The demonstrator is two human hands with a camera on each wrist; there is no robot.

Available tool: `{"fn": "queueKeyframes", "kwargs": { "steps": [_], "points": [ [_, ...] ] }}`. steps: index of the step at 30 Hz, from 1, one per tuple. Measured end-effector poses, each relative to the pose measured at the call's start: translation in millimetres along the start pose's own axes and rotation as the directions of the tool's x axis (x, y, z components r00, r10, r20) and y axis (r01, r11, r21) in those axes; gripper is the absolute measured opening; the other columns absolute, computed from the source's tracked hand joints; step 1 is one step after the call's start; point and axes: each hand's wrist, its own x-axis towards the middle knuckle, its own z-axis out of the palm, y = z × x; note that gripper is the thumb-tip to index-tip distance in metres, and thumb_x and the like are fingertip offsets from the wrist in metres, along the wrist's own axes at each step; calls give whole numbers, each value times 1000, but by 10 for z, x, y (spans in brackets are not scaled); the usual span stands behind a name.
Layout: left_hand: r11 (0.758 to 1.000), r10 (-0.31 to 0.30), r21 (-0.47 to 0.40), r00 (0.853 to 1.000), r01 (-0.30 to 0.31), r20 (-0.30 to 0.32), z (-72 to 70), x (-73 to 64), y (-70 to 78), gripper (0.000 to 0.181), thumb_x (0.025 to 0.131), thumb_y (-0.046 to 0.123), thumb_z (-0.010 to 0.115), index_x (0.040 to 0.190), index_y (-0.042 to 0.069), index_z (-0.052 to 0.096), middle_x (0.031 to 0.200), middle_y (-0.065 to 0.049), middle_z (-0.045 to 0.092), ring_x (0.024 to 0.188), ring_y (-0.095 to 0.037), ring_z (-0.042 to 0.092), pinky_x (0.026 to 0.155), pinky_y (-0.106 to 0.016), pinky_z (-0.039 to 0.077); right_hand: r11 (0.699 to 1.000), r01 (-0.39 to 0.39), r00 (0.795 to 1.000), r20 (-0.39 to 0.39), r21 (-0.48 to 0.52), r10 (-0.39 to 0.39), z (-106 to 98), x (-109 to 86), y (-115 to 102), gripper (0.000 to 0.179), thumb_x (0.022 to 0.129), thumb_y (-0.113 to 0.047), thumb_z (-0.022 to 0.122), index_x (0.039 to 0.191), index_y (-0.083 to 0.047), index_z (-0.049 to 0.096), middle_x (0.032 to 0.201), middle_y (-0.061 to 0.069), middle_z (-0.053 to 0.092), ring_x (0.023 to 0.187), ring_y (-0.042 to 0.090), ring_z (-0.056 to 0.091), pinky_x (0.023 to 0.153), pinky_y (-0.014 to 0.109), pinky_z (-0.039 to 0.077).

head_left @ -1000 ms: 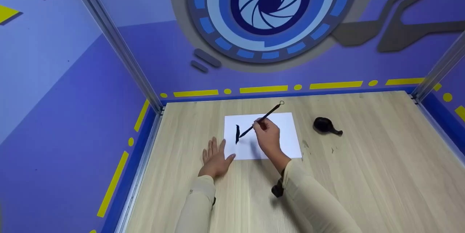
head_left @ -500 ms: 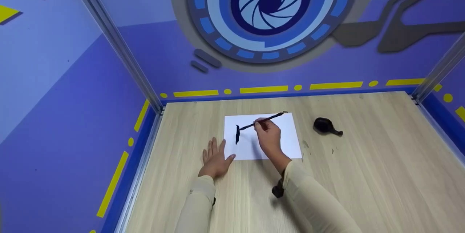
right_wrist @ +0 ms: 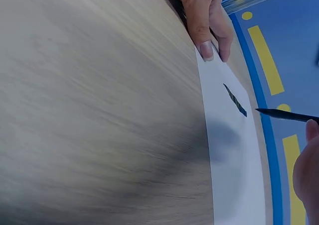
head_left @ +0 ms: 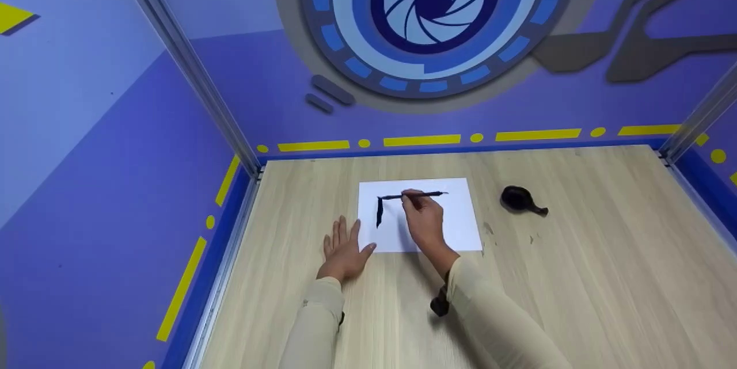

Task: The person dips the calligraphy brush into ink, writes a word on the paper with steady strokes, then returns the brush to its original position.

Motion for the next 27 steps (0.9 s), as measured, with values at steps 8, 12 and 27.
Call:
{"fn": "queueKeyframes", "kwargs": {
  "steps": [8,12,27],
  "points": [
    [1000,14,15,999,-13,-38,75,58,-60,82,108,58,50,173,23,16,182,-15,-13,170,-35,-14,135,-64,-6,999,24,999,42,-48,-22,14,-24,38,16,101,-16,72,112,-11,83,107,9,83,97,22,74,91,39,59],
    [1000,3,4,1000,-3,-16,35,27,-29,80,110,57,49,174,22,14,181,-15,-15,170,-35,-15,135,-63,-7,998,41,996,76,-53,-37,27,-44,39,18,102,-15,71,115,-10,82,112,9,83,102,24,75,94,42,60],
    [1000,19,-18,999,-20,-25,-40,-50,32,78,110,50,52,173,17,20,181,-20,-8,170,-39,-9,135,-65,-4,980,163,982,117,-115,-149,27,-51,68,15,102,-8,69,112,-3,80,111,15,83,104,29,79,94,47,64]
  ]
}}
